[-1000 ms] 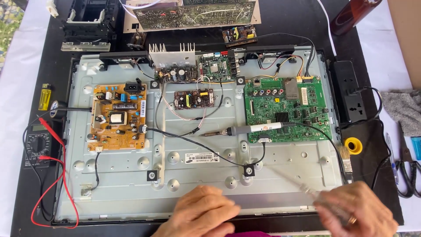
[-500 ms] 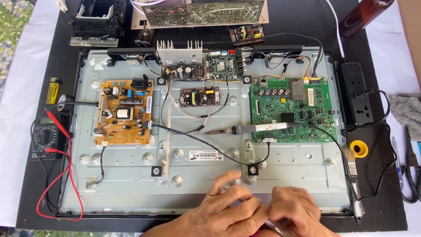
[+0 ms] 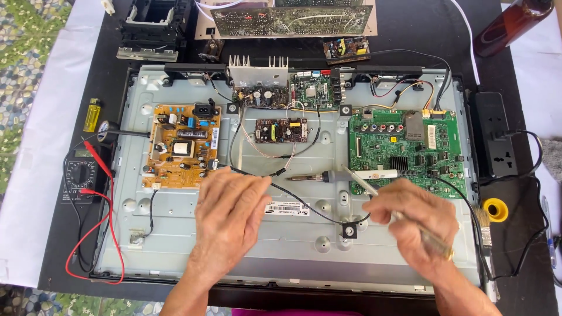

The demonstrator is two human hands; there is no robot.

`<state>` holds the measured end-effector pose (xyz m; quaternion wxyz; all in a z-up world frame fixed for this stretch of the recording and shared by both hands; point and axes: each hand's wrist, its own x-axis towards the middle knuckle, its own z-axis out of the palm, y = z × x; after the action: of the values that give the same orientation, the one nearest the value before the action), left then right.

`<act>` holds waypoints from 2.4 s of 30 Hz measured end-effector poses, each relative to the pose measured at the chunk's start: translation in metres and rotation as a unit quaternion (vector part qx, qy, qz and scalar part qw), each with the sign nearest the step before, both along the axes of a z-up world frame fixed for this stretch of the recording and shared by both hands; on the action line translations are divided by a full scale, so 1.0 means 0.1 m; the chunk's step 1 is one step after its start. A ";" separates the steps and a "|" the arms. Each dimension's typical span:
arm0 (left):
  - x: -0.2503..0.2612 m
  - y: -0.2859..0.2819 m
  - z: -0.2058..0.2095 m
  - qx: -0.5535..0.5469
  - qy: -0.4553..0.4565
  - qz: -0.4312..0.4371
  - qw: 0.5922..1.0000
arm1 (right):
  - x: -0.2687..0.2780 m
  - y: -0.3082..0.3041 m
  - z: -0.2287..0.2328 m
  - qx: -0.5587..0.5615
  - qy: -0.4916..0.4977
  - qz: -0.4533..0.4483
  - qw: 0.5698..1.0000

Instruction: Repairing a television by soldering components on its internal circuit boards.

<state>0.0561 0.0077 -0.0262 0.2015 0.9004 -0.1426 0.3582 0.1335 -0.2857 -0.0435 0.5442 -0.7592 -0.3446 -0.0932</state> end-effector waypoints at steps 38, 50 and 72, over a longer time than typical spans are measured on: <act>0.14 0.24 -0.46 0.122 0.127 0.005 0.984 | 0.37 0.11 -0.53 -0.071 -0.245 -0.102 0.961; -0.01 0.71 -0.30 -0.040 0.079 0.196 0.977 | 0.35 0.05 -0.65 -0.074 -0.275 -0.122 0.951; -0.05 0.70 -0.56 0.004 0.111 0.151 0.982 | 0.26 0.10 -0.51 -0.014 -0.229 -0.162 0.960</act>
<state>0.0506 0.0775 -0.0819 0.1560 0.9465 0.0172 0.2819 0.1599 -0.2760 -0.0947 0.4180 -0.7707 -0.3338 -0.3461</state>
